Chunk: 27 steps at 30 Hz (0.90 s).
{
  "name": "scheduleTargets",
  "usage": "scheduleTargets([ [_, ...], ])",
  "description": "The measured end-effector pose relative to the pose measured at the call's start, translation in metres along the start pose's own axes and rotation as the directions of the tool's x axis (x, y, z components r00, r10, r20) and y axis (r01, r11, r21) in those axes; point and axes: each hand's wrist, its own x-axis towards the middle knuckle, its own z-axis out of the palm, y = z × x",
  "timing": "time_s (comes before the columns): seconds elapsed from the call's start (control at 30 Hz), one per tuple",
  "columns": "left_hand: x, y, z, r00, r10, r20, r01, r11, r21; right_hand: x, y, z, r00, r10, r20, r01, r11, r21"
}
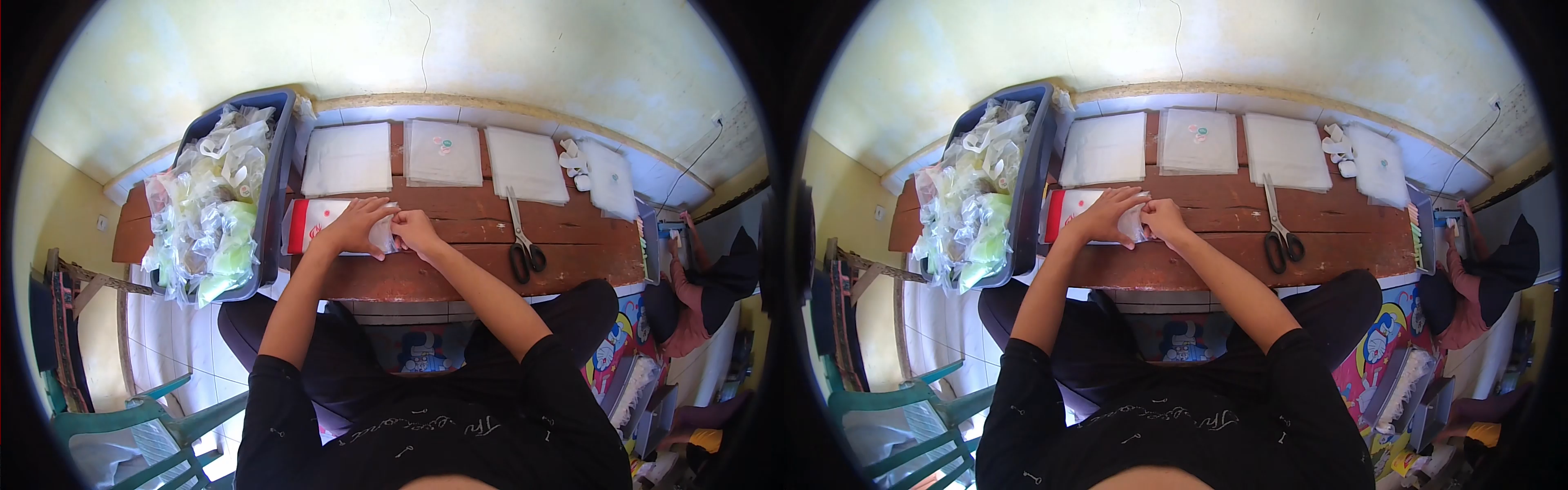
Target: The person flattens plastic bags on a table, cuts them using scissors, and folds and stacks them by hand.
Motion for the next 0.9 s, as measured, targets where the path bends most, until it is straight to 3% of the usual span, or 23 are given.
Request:
scheduleTargets([
  [0.2,0.001,0.001,0.001,1.000,-0.012,0.011,0.011,1.000,0.027,0.002,0.005,-0.007,0.999,-0.002,0.034,-0.003,0.987,0.163],
  [0.43,0.001,0.002,-0.002,1.000,-0.005,-0.003,0.004,1.000,-0.013,-0.007,0.000,-0.003,0.998,-0.051,-0.041,0.058,0.979,0.194],
  [0.6,0.001,0.003,-0.002,1.000,-0.020,0.015,0.019,1.000,0.009,-0.005,0.004,-0.005,0.996,-0.056,0.071,0.031,0.952,0.304],
  [0.7,0.000,0.002,-0.001,1.000,-0.002,-0.004,0.002,1.000,0.009,-0.015,-0.011,-0.003,0.996,0.021,0.087,-0.044,0.961,0.272],
  [0.83,0.000,0.004,-0.005,0.999,0.017,-0.032,-0.018,0.999,-0.034,-0.013,-0.008,0.000,0.997,-0.018,0.077,-0.003,0.963,0.270],
  [0.9,0.000,0.005,-0.004,0.999,0.022,-0.044,-0.024,0.999,-0.039,-0.012,-0.006,0.005,1.000,-0.013,0.008,0.012,0.995,0.095],
])
